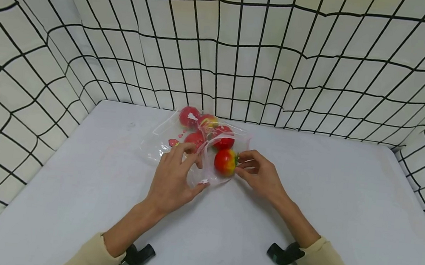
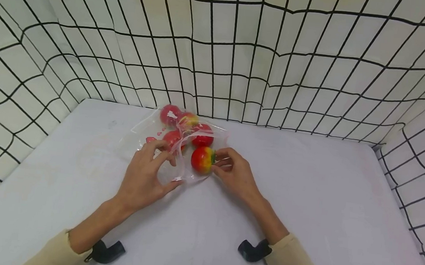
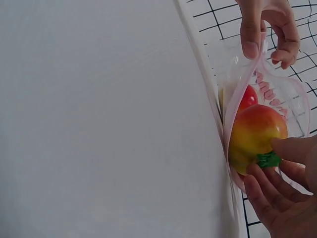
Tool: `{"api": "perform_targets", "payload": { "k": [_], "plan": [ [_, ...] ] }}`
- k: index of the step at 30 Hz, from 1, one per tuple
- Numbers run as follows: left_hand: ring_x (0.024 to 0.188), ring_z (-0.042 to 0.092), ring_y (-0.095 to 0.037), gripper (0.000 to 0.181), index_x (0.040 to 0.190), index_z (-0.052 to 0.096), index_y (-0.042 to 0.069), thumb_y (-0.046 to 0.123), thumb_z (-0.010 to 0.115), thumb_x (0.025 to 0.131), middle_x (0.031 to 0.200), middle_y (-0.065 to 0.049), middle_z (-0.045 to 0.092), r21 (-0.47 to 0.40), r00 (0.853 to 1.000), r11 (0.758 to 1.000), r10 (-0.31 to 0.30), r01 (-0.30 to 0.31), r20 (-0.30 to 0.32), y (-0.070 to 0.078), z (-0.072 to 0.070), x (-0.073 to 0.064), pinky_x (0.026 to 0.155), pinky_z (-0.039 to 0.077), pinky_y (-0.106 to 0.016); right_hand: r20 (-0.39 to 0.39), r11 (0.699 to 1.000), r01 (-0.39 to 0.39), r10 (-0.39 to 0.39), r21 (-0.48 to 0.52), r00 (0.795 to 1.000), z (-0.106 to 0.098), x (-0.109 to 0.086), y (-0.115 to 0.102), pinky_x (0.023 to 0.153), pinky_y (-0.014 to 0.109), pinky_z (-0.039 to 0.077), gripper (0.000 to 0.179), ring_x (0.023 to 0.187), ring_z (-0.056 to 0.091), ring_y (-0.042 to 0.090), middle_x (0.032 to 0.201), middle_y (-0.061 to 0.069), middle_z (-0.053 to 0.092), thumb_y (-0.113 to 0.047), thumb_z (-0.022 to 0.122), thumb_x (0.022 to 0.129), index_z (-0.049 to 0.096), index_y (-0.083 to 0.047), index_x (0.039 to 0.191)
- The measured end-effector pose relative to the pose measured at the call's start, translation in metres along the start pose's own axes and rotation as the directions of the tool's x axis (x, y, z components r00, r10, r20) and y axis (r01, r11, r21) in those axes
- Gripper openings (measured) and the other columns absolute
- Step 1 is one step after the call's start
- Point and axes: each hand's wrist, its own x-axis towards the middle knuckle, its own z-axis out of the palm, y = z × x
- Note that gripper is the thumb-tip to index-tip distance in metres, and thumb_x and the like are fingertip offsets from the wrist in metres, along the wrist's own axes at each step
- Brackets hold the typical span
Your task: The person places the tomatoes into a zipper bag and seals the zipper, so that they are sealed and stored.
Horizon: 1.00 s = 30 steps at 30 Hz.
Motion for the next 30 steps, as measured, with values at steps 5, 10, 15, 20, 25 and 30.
{"api": "perform_targets", "payload": {
  "k": [5, 10, 15, 20, 25, 30],
  "plan": [
    [0.114, 0.055, -0.022, 0.039, 0.1, 0.075, 0.021, 0.036, 0.097, 0.071, 0.121, -0.006, 0.06, 0.001, 0.999, 0.999, -0.038, 0.038, 0.003, 0.001, -0.001, -0.001, 0.094, 0.055, -0.041, 0.01, 1.0, 0.007, -0.007, 0.018, 1.0, 0.004, 0.001, -0.002, 0.097, 0.043, 0.062, 0.043, 0.112, 0.073, 0.03, 0.129, 0.015, 0.068, -0.011, 0.078, 0.092, 0.061, -0.008, 0.132],
    [0.103, 0.056, -0.019, 0.034, 0.101, 0.082, 0.02, 0.031, 0.096, 0.073, 0.11, -0.004, 0.062, -0.033, 0.997, 0.996, -0.081, 0.081, 0.014, 0.003, -0.001, -0.004, 0.082, 0.061, -0.033, 0.014, 1.0, 0.016, -0.016, 0.017, 1.0, 0.007, 0.001, -0.004, 0.097, 0.042, 0.062, 0.043, 0.112, 0.074, 0.03, 0.13, 0.015, 0.068, -0.011, 0.078, 0.093, 0.061, -0.007, 0.132],
    [0.099, 0.056, -0.017, 0.028, 0.097, 0.084, 0.02, 0.028, 0.096, 0.074, 0.103, -0.001, 0.064, -0.053, 0.994, 0.992, -0.11, 0.11, -0.001, 0.005, -0.002, -0.006, 0.076, 0.064, -0.03, 0.03, 1.0, 0.016, -0.016, 0.02, 0.999, 0.01, 0.001, -0.006, 0.097, 0.043, 0.062, 0.044, 0.113, 0.073, 0.032, 0.132, 0.016, 0.067, -0.012, 0.077, 0.093, 0.061, -0.007, 0.134],
    [0.103, 0.059, -0.019, 0.028, 0.099, 0.085, 0.018, 0.026, 0.095, 0.074, 0.109, -0.002, 0.068, -0.088, 0.994, 0.992, -0.093, 0.088, -0.056, 0.001, -0.003, -0.007, 0.083, 0.065, -0.033, 0.05, 0.999, 0.024, -0.026, 0.043, 0.998, 0.012, 0.002, -0.008, 0.099, 0.045, 0.061, 0.044, 0.117, 0.072, 0.033, 0.137, 0.016, 0.064, -0.01, 0.075, 0.095, 0.06, -0.008, 0.136],
    [0.111, 0.062, -0.019, 0.028, 0.101, 0.084, 0.019, 0.026, 0.094, 0.076, 0.117, -0.002, 0.072, -0.159, 0.992, 0.985, -0.088, 0.074, -0.086, -0.004, -0.002, -0.008, 0.092, 0.063, -0.038, 0.065, 0.998, 0.044, -0.047, 0.05, 0.997, 0.015, 0.002, -0.01, 0.103, 0.046, 0.059, 0.044, 0.122, 0.07, 0.033, 0.139, 0.015, 0.062, -0.01, 0.074, 0.096, 0.061, -0.008, 0.138],
    [0.115, 0.064, -0.021, 0.029, 0.104, 0.084, 0.018, 0.023, 0.093, 0.077, 0.12, -0.002, 0.072, -0.229, 0.992, 0.971, -0.095, 0.074, -0.083, -0.006, -0.002, -0.007, 0.096, 0.063, -0.042, 0.065, 0.995, 0.08, -0.083, 0.055, 0.994, 0.018, 0.005, -0.011, 0.105, 0.046, 0.058, 0.041, 0.122, 0.07, 0.032, 0.135, 0.018, 0.063, -0.007, 0.072, 0.096, 0.064, -0.007, 0.136]
  ]
}}
